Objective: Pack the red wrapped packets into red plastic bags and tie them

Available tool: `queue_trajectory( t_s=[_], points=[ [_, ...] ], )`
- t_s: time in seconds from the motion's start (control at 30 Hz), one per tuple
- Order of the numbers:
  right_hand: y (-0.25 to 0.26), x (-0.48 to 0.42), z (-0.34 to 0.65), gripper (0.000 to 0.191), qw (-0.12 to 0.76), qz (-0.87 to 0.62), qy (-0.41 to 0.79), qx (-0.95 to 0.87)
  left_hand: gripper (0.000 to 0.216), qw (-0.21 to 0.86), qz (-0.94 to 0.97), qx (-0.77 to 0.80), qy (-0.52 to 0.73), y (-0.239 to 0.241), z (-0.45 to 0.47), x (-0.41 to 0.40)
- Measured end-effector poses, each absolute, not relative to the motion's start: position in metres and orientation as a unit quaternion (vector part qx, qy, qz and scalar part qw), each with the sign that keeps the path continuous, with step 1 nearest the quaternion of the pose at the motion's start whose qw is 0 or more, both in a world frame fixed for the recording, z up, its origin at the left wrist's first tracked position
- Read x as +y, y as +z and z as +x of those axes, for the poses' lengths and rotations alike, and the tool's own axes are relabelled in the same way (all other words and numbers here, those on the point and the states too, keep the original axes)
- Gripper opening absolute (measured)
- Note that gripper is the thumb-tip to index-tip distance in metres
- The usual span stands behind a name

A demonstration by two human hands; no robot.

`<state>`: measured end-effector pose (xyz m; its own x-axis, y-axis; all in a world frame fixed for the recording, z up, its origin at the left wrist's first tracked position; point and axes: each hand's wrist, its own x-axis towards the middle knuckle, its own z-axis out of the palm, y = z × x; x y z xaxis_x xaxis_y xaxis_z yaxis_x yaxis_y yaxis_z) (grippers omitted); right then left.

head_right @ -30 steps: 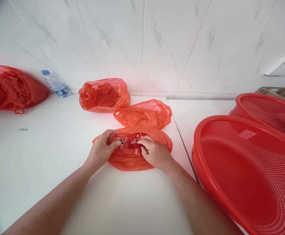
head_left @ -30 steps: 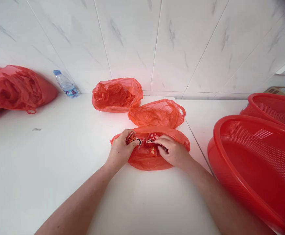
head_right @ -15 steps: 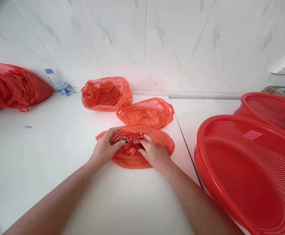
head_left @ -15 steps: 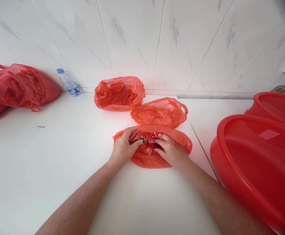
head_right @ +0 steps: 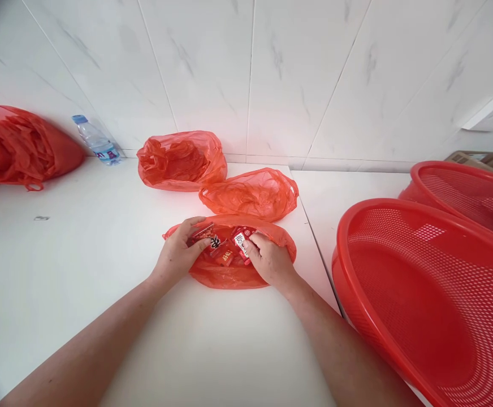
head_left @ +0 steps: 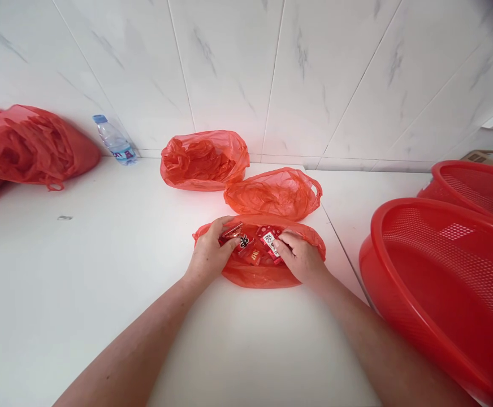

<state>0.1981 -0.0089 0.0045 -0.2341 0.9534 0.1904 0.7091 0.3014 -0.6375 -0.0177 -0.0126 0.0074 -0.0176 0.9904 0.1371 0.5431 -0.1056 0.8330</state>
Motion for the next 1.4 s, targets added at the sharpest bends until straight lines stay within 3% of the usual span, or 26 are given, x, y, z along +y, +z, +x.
queue_trajectory(
  t_s=[0.13,0.33,0.43,0.5,0.63,0.77,0.87,1.0,1.13,1.27,1.4],
  points=[
    [0.003,-0.005,0.202,0.03,0.285,-0.582,0.205,-0.733,0.032,0.261,0.662,0.604,0.358,0.006,-0.018,-0.013],
    [0.009,-0.004,0.21,0.023,0.254,-0.613,0.112,-0.74,0.031,0.038,0.779,0.505,0.369,0.008,-0.016,-0.013],
    [0.015,-0.005,0.212,0.017,0.211,-0.608,0.086,-0.761,0.027,-0.019,0.821,0.432,0.372,0.009,-0.013,-0.017],
    [0.018,-0.005,0.213,0.018,0.175,-0.604,0.084,-0.773,0.025,-0.015,0.851,0.391,0.351,0.007,-0.009,-0.019],
    [0.015,-0.004,0.215,0.053,0.12,-0.579,0.1,-0.8,0.032,0.048,0.889,0.364,0.274,0.002,-0.003,-0.021],
    [0.013,-0.003,0.216,0.052,0.108,-0.581,0.112,-0.799,0.045,0.094,0.885,0.394,0.228,-0.002,0.0,-0.02],
    [0.014,-0.004,0.215,0.043,0.148,-0.57,0.106,-0.801,0.039,0.095,0.886,0.4,0.212,-0.001,0.001,-0.02],
    [0.015,-0.006,0.211,0.026,0.275,-0.574,0.089,-0.766,0.03,0.104,0.856,0.44,0.251,0.004,-0.001,-0.022],
    [0.013,-0.007,0.205,0.02,0.416,-0.563,0.189,-0.689,0.035,0.151,0.773,0.507,0.351,0.007,-0.005,-0.024],
    [0.011,-0.005,0.202,0.022,0.432,-0.537,0.375,-0.62,0.043,0.175,0.737,0.526,0.387,0.007,-0.006,-0.023],
    [0.011,-0.005,0.201,0.022,0.413,-0.527,0.431,-0.605,0.03,0.2,0.737,0.525,0.375,0.009,-0.006,-0.022]
  ],
)
